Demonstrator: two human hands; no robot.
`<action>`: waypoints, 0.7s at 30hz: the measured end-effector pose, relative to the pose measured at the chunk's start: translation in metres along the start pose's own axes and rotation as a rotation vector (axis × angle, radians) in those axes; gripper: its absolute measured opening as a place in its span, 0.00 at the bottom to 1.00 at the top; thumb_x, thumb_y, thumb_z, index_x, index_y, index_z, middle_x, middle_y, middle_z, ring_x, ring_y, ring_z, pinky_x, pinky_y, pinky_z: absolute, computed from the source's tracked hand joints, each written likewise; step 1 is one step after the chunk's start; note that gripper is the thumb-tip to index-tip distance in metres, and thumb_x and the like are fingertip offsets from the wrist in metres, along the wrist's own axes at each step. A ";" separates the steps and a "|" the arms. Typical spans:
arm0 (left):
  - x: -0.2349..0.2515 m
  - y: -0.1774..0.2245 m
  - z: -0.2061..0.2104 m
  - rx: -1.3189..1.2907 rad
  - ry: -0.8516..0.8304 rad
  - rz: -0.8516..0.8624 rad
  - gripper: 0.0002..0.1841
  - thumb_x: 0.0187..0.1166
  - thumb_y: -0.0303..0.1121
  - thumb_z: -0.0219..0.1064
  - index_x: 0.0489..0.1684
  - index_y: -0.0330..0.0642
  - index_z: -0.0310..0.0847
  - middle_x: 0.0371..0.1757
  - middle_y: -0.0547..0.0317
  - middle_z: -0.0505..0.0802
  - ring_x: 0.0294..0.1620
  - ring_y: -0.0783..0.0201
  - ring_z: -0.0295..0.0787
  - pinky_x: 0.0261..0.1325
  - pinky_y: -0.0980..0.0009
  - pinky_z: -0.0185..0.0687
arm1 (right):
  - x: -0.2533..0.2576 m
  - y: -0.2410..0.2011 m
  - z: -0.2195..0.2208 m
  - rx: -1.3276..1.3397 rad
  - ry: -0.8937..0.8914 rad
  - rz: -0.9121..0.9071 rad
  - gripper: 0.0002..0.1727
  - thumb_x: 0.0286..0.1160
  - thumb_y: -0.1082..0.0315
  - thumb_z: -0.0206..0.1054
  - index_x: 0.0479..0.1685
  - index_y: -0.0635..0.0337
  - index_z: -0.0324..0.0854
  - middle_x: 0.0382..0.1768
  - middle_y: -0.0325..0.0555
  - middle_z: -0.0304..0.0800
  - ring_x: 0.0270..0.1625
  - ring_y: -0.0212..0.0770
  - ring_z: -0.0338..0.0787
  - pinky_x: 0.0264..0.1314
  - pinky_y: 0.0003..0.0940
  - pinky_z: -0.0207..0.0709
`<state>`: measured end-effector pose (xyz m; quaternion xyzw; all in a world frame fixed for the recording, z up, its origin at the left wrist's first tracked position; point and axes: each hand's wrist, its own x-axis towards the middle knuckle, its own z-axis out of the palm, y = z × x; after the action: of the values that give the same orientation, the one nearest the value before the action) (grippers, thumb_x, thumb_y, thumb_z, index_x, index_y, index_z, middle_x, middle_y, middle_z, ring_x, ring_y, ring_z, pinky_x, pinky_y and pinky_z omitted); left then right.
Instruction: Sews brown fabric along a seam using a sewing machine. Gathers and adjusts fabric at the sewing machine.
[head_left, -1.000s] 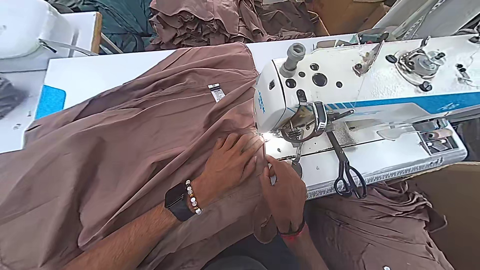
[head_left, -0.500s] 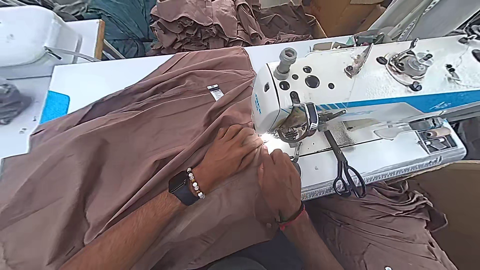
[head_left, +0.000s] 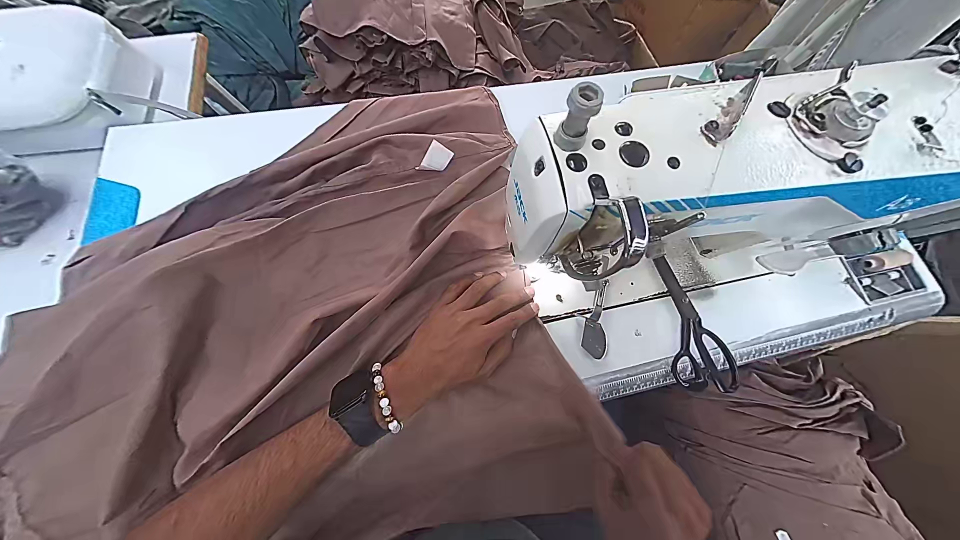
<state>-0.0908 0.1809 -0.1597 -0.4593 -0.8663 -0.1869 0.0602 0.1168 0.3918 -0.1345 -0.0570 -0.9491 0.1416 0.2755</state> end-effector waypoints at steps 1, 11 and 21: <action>0.000 0.001 0.000 0.008 0.009 -0.006 0.22 0.88 0.43 0.51 0.79 0.68 0.79 0.82 0.76 0.81 0.89 0.56 0.65 0.88 0.50 0.59 | 0.008 0.005 -0.006 -0.047 0.014 0.004 0.11 0.75 0.63 0.64 0.26 0.54 0.84 0.16 0.41 0.76 0.19 0.38 0.78 0.22 0.29 0.72; -0.001 0.003 -0.001 -0.012 0.003 0.006 0.23 0.88 0.42 0.52 0.79 0.68 0.79 0.82 0.73 0.81 0.88 0.55 0.66 0.83 0.49 0.62 | 0.078 -0.024 0.037 0.180 -0.256 0.117 0.15 0.79 0.53 0.66 0.47 0.50 0.93 0.39 0.37 0.93 0.45 0.39 0.89 0.46 0.37 0.82; 0.001 0.000 -0.003 -0.014 0.015 0.033 0.21 0.87 0.42 0.54 0.74 0.66 0.83 0.79 0.73 0.84 0.84 0.58 0.70 0.82 0.53 0.63 | 0.060 -0.027 0.068 -0.021 -0.194 -0.061 0.19 0.80 0.64 0.60 0.60 0.55 0.93 0.11 0.36 0.81 0.11 0.37 0.77 0.12 0.34 0.66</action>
<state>-0.0917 0.1802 -0.1573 -0.4727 -0.8567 -0.1953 0.0665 0.0288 0.3610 -0.1509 -0.0169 -0.9740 0.1282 0.1861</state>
